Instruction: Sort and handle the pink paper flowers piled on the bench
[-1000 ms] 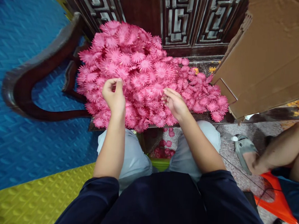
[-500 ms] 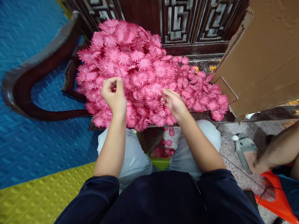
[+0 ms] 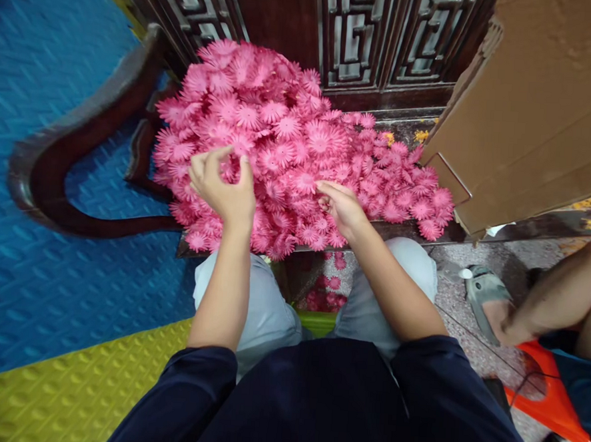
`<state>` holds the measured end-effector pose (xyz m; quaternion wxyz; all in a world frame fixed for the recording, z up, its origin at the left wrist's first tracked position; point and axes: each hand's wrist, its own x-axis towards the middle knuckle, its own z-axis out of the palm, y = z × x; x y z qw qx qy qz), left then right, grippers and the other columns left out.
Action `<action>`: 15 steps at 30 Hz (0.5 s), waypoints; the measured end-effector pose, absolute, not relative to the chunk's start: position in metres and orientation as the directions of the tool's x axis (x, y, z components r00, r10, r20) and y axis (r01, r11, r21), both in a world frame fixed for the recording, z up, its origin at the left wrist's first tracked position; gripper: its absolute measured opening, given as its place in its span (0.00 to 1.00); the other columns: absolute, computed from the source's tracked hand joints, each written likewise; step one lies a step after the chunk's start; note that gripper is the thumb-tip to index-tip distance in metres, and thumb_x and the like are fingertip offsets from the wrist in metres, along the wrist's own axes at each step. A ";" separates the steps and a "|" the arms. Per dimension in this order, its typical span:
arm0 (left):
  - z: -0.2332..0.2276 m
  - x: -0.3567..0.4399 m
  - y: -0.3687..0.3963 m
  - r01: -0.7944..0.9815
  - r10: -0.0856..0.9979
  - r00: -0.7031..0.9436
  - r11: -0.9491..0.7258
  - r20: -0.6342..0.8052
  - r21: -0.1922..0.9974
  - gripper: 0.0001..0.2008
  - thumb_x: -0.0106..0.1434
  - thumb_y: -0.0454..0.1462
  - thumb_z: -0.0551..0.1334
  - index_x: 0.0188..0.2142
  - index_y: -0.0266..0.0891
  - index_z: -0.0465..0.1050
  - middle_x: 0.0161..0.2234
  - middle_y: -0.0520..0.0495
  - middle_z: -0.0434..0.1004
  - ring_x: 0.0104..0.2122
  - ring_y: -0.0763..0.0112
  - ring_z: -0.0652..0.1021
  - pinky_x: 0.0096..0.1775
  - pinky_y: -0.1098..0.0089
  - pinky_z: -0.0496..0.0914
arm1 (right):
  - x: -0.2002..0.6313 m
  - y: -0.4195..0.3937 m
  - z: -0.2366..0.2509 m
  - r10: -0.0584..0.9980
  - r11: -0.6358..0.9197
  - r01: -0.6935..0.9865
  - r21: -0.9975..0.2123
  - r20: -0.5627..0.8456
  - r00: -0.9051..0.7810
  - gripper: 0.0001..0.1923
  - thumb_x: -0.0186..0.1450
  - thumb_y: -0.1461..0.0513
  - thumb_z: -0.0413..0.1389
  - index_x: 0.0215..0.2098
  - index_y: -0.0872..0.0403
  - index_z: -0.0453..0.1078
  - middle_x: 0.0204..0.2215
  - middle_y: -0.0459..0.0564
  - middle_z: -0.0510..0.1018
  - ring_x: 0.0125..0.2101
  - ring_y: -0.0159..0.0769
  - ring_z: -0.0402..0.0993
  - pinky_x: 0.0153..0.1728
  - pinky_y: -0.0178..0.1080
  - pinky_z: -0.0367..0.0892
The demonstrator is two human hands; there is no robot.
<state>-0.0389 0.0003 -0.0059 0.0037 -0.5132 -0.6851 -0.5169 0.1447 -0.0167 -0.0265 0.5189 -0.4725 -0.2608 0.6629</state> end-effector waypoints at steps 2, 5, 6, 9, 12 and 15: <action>-0.007 -0.029 -0.004 0.704 0.755 -0.323 -0.212 0.571 0.678 0.05 0.58 0.40 0.62 0.34 0.42 0.74 0.37 0.46 0.68 0.44 0.61 0.70 0.52 0.56 0.61 | 0.145 -0.017 -0.026 0.939 -0.315 -0.439 -0.841 -0.343 -0.016 0.13 0.43 0.60 0.67 0.26 0.52 0.71 0.23 0.39 0.73 0.22 0.22 0.62 0.25 0.31 0.57; -0.008 -0.014 -0.011 0.627 0.826 -0.037 -0.419 0.562 0.657 0.06 0.57 0.42 0.64 0.29 0.42 0.75 0.32 0.49 0.69 0.38 0.66 0.71 0.47 0.62 0.64 | 0.144 -0.017 -0.025 0.943 -0.317 -0.456 -0.831 -0.327 -0.061 0.15 0.41 0.59 0.68 0.26 0.53 0.72 0.23 0.39 0.73 0.22 0.22 0.62 0.25 0.31 0.57; -0.010 -0.010 -0.012 0.594 0.836 0.039 -0.460 0.547 0.660 0.07 0.56 0.42 0.65 0.28 0.42 0.76 0.31 0.50 0.69 0.37 0.68 0.72 0.46 0.63 0.65 | 0.144 -0.017 -0.025 0.944 -0.320 -0.457 -0.830 -0.320 -0.079 0.15 0.41 0.58 0.68 0.25 0.53 0.73 0.23 0.39 0.73 0.22 0.22 0.61 0.25 0.31 0.56; -0.014 -0.004 -0.014 0.535 0.853 0.132 -0.490 0.505 0.688 0.06 0.54 0.41 0.67 0.28 0.42 0.77 0.32 0.51 0.70 0.37 0.69 0.72 0.44 0.65 0.66 | 0.144 -0.018 -0.025 0.947 -0.318 -0.445 -0.837 -0.299 -0.115 0.15 0.41 0.57 0.69 0.25 0.53 0.73 0.23 0.39 0.73 0.22 0.23 0.61 0.26 0.32 0.56; -0.015 -0.004 -0.013 0.505 0.870 0.106 -0.464 0.481 0.728 0.04 0.56 0.38 0.66 0.28 0.41 0.76 0.32 0.51 0.70 0.36 0.71 0.73 0.43 0.67 0.67 | 0.144 -0.019 -0.026 0.945 -0.327 -0.414 -0.849 -0.294 -0.143 0.15 0.43 0.56 0.68 0.27 0.52 0.74 0.24 0.40 0.73 0.23 0.24 0.61 0.27 0.33 0.56; -0.014 -0.004 -0.013 0.448 0.883 0.065 -0.442 0.465 0.777 0.03 0.56 0.34 0.63 0.26 0.40 0.74 0.31 0.52 0.70 0.35 0.73 0.72 0.40 0.69 0.67 | 0.144 -0.020 -0.024 0.940 -0.339 -0.395 -0.854 -0.296 -0.167 0.16 0.43 0.55 0.68 0.28 0.52 0.74 0.25 0.41 0.73 0.24 0.24 0.61 0.27 0.33 0.56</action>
